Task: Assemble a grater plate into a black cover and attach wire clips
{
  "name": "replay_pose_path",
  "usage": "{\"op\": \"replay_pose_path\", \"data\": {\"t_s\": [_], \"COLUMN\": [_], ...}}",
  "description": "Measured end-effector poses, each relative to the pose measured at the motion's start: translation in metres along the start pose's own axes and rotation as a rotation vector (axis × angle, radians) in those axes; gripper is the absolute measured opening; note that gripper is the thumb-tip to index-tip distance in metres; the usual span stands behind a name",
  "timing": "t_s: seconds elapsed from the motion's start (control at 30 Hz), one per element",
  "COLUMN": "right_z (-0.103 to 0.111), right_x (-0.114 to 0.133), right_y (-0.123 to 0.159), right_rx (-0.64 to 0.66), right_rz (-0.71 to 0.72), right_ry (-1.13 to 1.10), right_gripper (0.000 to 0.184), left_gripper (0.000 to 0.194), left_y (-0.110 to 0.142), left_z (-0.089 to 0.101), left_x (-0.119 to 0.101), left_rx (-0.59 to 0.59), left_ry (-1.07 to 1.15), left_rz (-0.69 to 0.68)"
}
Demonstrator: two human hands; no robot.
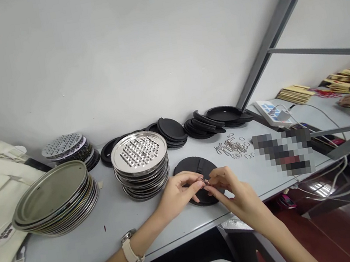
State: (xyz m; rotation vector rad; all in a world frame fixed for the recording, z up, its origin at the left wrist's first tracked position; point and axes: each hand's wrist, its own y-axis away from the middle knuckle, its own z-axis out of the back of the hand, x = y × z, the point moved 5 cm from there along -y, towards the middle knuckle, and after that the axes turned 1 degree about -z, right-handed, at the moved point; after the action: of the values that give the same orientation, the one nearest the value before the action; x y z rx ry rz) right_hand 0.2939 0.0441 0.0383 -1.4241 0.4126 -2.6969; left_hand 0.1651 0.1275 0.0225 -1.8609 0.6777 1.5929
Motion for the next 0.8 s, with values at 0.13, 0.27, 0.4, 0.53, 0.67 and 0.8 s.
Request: {"op": "replay_pose_path", "data": {"t_s": [0.13, 0.27, 0.4, 0.53, 0.67, 0.8], "right_z": [0.0, 0.001, 0.0, -0.001, -0.007, -0.01], "right_x": [0.0, 0.004, 0.006, 0.002, 0.0, -0.001], "right_y": [0.001, 0.001, -0.003, -0.007, -0.007, -0.006], "right_rx": [0.025, -0.023, -0.069, -0.081, -0.019, -0.024], "right_rz": [-0.007, 0.009, -0.03, -0.156, -0.22, -0.221], "right_ry": [-0.014, -0.106, -0.338, -0.531, -0.567, -0.592], "right_gripper": [0.024, 0.029, 0.03, 0.025, 0.024, 0.023], "left_gripper": [0.023, 0.02, 0.019, 0.016, 0.012, 0.009], "left_y": [0.001, 0.002, 0.003, 0.004, 0.007, 0.011], "left_z": [-0.002, -0.003, -0.001, 0.002, 0.001, 0.0], "left_x": [-0.005, -0.01, -0.012, -0.016, -0.02, -0.023], "left_rx": [0.031, 0.027, -0.013, -0.05, -0.065, -0.07], "left_ry": [-0.007, 0.025, 0.067, 0.068, -0.002, -0.085], "left_rz": [0.016, 0.005, -0.013, -0.091, -0.168, -0.221]}}
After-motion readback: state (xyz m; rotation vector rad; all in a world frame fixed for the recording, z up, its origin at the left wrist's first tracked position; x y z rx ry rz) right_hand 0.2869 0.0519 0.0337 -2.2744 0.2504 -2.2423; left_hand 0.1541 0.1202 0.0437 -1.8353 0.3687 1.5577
